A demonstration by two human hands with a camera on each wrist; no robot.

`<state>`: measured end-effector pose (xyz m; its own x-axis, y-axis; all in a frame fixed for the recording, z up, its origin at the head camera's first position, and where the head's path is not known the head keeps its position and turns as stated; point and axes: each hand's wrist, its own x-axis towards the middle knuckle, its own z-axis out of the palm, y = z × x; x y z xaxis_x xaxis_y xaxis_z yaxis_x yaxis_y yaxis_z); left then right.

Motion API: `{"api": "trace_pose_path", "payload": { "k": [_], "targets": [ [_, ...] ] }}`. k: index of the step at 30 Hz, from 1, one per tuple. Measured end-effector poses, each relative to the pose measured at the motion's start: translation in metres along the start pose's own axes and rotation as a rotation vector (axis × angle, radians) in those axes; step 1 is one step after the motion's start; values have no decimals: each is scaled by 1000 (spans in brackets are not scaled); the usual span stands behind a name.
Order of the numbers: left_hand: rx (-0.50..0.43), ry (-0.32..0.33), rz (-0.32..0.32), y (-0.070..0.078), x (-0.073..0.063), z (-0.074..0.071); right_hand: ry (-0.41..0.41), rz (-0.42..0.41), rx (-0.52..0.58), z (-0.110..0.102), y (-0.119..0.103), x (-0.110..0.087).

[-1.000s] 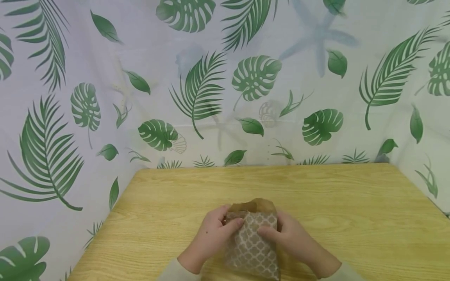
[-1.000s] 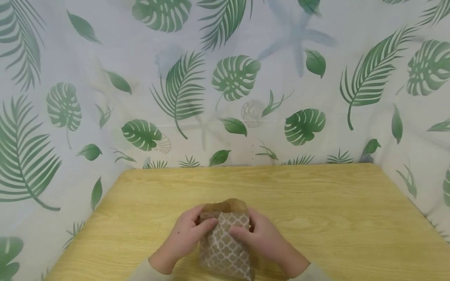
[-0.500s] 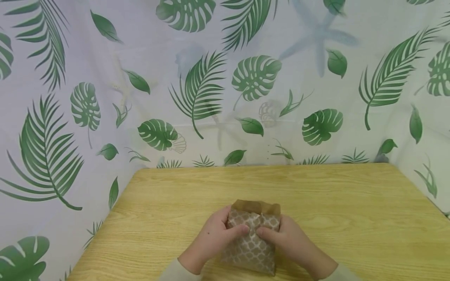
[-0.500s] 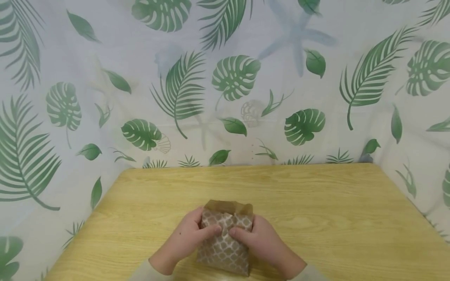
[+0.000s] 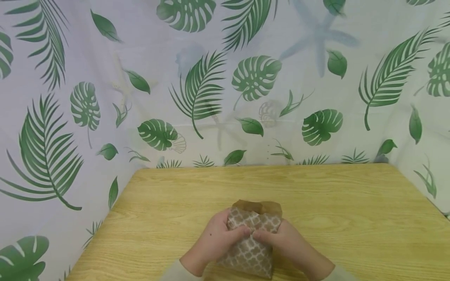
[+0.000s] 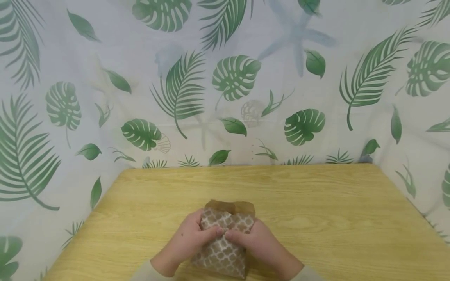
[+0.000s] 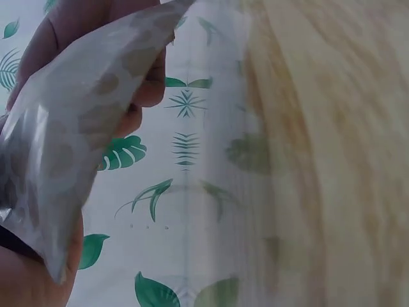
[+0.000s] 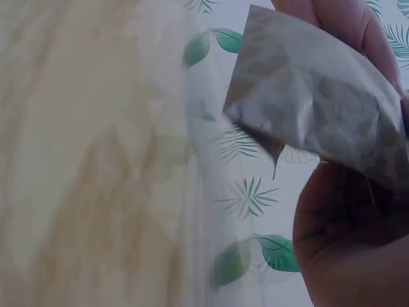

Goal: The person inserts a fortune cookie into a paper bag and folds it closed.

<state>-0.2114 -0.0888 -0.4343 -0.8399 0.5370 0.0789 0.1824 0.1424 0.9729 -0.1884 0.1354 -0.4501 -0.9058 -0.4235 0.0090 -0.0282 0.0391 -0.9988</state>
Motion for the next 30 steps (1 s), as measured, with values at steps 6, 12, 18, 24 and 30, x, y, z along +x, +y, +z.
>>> {"api": "trace_pose_path", "payload": {
  "k": [6,12,18,24,30],
  "targets": [
    [-8,0,-38,-3,0,2,35,6,-26,3,2,1],
    [14,-3,-39,-3,0,2,75,20,-52,7,2,1],
    [0,24,28,-5,0,1,44,28,-54,2,4,0],
    [8,61,29,-8,1,-2,50,-4,-102,-3,3,2],
    [-1,74,28,-8,3,-3,75,-12,-155,-5,2,3]
  ]
}}
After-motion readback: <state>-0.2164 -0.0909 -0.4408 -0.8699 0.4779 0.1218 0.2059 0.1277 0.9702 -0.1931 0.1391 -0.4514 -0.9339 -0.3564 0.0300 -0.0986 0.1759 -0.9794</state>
